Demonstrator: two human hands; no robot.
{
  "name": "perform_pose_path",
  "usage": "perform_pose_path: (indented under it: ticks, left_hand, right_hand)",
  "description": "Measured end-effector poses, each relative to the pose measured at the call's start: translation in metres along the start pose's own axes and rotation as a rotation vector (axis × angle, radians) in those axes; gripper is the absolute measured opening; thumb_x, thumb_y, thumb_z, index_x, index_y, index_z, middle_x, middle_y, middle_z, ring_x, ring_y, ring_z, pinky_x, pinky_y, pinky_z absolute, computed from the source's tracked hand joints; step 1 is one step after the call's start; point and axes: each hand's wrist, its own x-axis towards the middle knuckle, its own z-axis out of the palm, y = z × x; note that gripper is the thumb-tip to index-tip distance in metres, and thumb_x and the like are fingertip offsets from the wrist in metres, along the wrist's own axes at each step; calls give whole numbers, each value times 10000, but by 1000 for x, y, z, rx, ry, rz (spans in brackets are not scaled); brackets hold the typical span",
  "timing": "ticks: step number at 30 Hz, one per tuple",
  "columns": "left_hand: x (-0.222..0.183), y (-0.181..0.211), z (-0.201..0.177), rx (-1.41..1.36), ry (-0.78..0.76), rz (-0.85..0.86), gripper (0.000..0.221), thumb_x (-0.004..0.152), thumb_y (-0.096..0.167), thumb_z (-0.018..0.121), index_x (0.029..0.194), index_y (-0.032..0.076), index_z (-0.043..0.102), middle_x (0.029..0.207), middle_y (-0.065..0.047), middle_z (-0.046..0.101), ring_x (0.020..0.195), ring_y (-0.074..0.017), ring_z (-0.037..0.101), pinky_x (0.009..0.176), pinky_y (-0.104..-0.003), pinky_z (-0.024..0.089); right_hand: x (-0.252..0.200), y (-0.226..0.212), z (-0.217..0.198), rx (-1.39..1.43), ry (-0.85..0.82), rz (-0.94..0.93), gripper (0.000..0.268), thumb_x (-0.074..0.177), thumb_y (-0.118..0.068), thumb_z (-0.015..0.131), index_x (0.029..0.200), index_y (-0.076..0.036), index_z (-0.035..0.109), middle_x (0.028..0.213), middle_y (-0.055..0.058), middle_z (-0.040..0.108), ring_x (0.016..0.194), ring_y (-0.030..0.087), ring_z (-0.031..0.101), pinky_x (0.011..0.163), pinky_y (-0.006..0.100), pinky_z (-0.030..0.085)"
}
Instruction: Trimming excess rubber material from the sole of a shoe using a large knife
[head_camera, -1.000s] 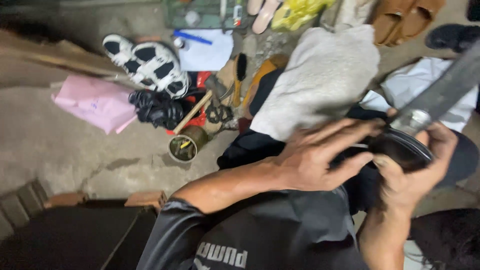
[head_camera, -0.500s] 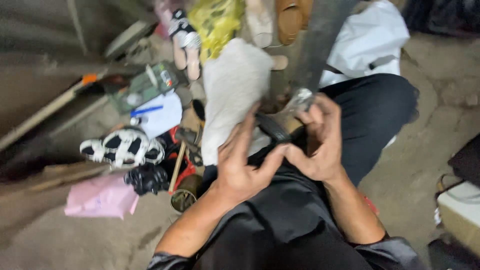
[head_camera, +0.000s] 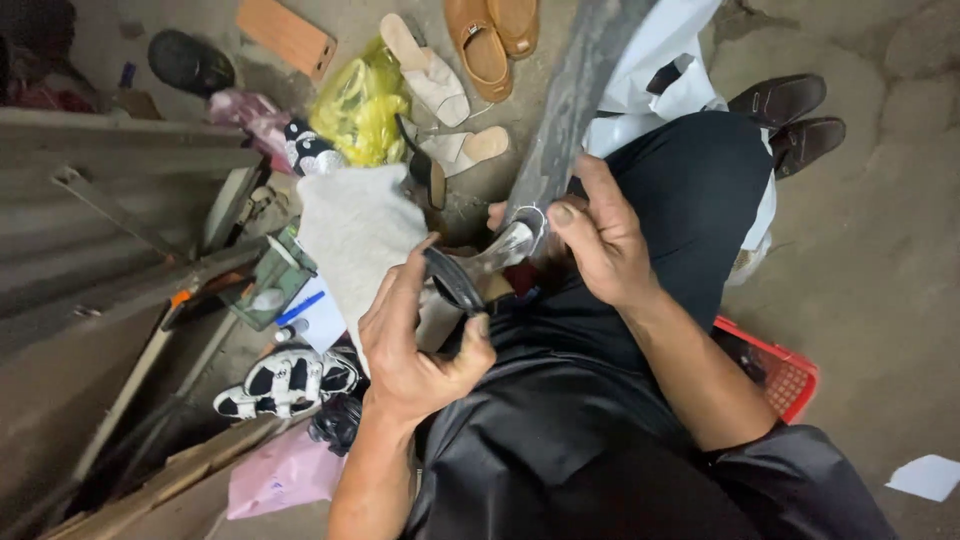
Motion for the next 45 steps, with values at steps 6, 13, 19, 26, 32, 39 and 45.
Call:
perform_pose_path:
  ticks: [6,13,19,26,32,39,45]
  left_hand:
    - [-19,-40,-5,-181,128,-400,694,821,363,765,1359,-50,615,617,-111,533,526,-140,458,475,-277,393]
    - [49,-62,-12,-221,181,-547,540,961,318,629,1389,-2,549,1157,-74,621,1075,-153,569,922,-304,498]
    - [84,-137,58,-171,101,-913,628,870,215,649,1441,1,502,794,66,579,738,-80,596,700,-244,568]
    - [39,-204,176,81,-423,-1008,591,880,416,603,1309,23,500,627,40,614,407,-79,517,266,-264,459]
    - [-63,-265,262,317,-689,-912,593,850,466,648,1259,130,380,835,-110,729,700,-380,736,649,-514,598]
    - [-127,-308,303,549,-627,-739,481,960,469,599,1265,136,433,785,-73,712,607,-329,705,503,-449,548]
    - [-33,-255,258,455,-682,-1132,728,813,233,657,1481,105,398,1282,-123,677,1071,-330,723,854,-456,582]
  right_hand:
    - [17,25,-27,-62,257,-99,515,1076,-67,571,1526,-12,325,821,57,582,758,100,617,833,389,638]
    - [62,-26,-43,-216,329,-92,354,1076,-30,601,1399,-103,476,1091,46,634,828,176,625,872,416,702]
    - [84,-20,-63,-286,509,-19,358,1094,-55,647,1406,-92,477,810,16,476,803,174,670,960,440,770]
    - [89,-23,-69,-240,533,5,484,1142,65,607,1570,-51,412,972,101,681,910,303,764,938,406,714]
    - [84,-18,-70,-148,587,51,454,1116,98,523,1535,-72,482,805,13,521,842,140,592,1006,489,727]
    - [93,-23,-55,-186,545,161,401,1089,8,574,1479,-75,531,1245,88,675,1073,298,718,1019,516,739]
    - [107,-12,-40,-161,436,132,294,1117,58,579,1376,-82,567,1123,45,644,1012,271,695,996,472,744]
